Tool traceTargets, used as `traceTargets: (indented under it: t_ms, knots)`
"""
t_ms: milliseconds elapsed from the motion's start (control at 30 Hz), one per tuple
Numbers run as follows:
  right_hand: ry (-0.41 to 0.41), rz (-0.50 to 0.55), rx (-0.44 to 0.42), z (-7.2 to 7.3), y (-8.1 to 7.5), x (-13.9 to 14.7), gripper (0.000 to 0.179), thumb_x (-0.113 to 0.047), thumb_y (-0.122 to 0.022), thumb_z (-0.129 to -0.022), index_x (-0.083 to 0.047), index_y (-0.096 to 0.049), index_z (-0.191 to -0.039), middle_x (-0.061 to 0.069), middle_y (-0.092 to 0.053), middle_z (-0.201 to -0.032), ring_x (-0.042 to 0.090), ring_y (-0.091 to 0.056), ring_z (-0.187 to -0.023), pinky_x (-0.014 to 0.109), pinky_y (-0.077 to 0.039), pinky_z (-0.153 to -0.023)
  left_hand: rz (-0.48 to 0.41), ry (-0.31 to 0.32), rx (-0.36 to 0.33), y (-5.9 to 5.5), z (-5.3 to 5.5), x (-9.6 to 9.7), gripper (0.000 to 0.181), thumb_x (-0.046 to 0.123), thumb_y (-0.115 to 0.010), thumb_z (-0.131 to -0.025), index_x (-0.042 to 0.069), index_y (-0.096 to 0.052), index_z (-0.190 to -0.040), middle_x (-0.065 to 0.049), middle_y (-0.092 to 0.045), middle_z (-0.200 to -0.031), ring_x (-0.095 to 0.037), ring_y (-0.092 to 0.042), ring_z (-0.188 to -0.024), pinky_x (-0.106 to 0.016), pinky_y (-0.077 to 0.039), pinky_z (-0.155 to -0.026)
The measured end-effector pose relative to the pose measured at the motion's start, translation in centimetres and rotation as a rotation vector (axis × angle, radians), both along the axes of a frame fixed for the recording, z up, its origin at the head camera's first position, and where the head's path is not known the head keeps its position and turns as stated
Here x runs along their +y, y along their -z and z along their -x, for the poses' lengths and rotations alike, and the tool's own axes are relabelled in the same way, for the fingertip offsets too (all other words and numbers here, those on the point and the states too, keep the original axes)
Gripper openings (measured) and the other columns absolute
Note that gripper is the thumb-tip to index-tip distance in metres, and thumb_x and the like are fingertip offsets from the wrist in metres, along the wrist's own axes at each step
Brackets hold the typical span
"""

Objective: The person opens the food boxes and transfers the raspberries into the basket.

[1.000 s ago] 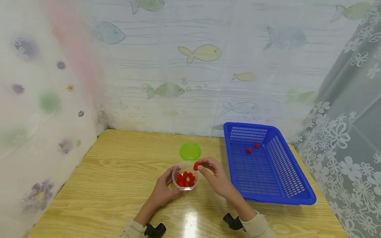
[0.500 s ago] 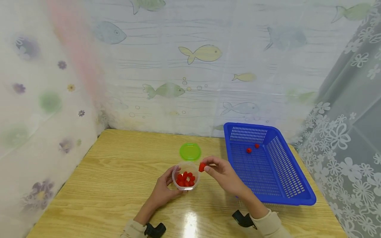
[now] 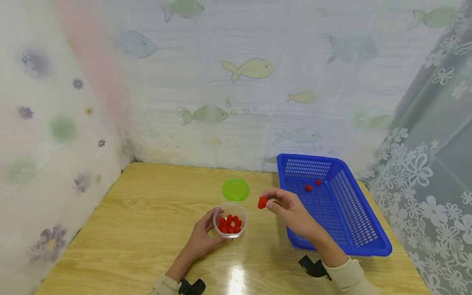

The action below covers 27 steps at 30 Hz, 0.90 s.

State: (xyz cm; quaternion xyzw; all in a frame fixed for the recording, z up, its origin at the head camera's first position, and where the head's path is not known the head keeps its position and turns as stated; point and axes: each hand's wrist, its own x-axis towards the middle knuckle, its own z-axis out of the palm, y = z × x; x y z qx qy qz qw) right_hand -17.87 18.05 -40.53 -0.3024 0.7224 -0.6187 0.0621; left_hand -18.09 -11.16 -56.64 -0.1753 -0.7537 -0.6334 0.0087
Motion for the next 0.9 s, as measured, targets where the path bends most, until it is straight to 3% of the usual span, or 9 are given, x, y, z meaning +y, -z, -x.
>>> traceTargets:
  t_ms: [233, 600, 767, 900]
  knots:
    - [-0.012, 0.007, 0.02, 0.5, -0.7, 1.8, 0.018, -0.007, -0.051, -0.106, 0.001, -0.06, -0.119, -0.007, -0.064, -0.108, 0.009, -0.062, -0.102, 0.023, -0.055, -0.088, -0.026, 0.005, -0.025, 0.0, -0.1, 0.1, 0.091, 0.005, -0.09, -0.074, 0.005, -0.043, -0.152, -0.019, -0.053, -0.148, -0.034, -0.049, -0.14, -0.036, -0.043, -0.113]
    - [0.066, -0.025, 0.026, 1.4, -2.0, 4.5, 0.018, -0.009, -0.049, -0.108, -0.01, -0.063, -0.118, -0.008, -0.066, -0.109, 0.01, -0.062, -0.103, 0.023, -0.052, -0.093, -0.026, 0.005, -0.012, 0.0, -0.1, 0.1, 0.091, 0.007, -0.091, -0.074, 0.007, -0.044, -0.152, -0.016, -0.053, -0.148, -0.032, -0.049, -0.14, -0.033, -0.044, -0.113]
    - [0.101, -0.032, 0.056, 2.0, -2.1, 5.5, 0.02, -0.009, -0.047, -0.108, 0.002, -0.061, -0.119, -0.005, -0.067, -0.108, 0.01, -0.063, -0.102, 0.021, -0.054, -0.092, -0.02, -0.003, -0.009, 0.3, 0.0, 0.1, 0.091, 0.007, -0.092, -0.073, 0.008, -0.045, -0.152, -0.016, -0.054, -0.148, -0.032, -0.05, -0.139, -0.032, -0.045, -0.113]
    - [0.122, -0.038, 0.061, 2.6, -1.9, 6.2, 0.021, -0.008, -0.046, -0.109, 0.001, -0.062, -0.12, -0.001, -0.067, -0.109, 0.011, -0.065, -0.102, 0.021, -0.055, -0.094, -0.018, -0.006, -0.004, 0.2, 0.0, 0.1, 0.092, 0.007, -0.092, -0.073, 0.007, -0.045, -0.151, -0.016, -0.054, -0.147, -0.033, -0.051, -0.139, -0.034, -0.045, -0.112]
